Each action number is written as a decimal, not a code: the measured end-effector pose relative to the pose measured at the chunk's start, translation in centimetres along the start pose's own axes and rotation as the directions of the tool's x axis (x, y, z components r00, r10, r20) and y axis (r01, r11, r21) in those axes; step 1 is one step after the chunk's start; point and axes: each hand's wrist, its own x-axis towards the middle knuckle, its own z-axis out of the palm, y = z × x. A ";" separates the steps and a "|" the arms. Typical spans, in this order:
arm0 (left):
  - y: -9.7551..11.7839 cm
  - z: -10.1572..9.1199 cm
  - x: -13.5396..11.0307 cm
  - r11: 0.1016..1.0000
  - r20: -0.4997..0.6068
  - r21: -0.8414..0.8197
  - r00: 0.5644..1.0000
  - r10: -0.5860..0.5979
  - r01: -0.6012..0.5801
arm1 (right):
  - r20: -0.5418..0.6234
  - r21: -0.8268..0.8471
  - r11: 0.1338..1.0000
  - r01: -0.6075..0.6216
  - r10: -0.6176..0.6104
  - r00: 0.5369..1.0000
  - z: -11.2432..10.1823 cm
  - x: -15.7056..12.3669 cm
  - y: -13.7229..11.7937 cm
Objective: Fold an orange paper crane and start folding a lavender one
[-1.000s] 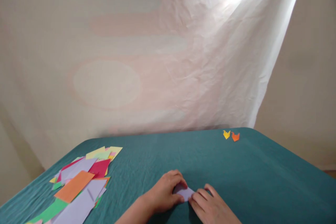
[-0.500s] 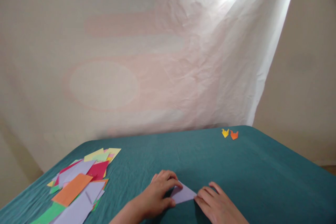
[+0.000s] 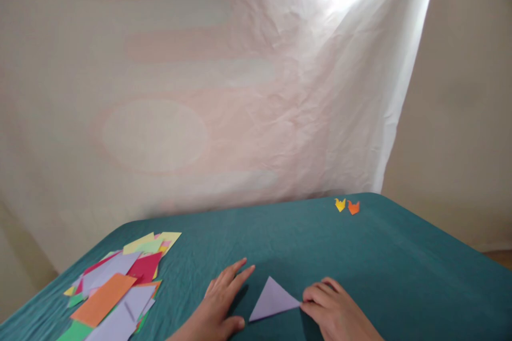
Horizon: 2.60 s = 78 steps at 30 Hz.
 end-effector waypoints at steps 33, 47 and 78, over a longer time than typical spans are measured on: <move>4.0 5.7 3.9 0.891 -0.103 0.226 0.900 0.424 -0.394 | -0.235 -0.140 0.937 0.319 -0.345 0.909 -1.5 1.3 -1.6; 3.5 6.9 3.5 0.640 -0.293 0.662 0.651 0.700 -0.390 | -0.382 -0.136 0.970 0.200 -0.238 0.893 1.4 0.4 -0.7; 4.7 5.2 3.0 0.966 -0.134 0.051 0.960 -0.245 0.253 | 0.092 0.164 0.937 -0.310 0.298 0.950 1.8 0.6 -0.6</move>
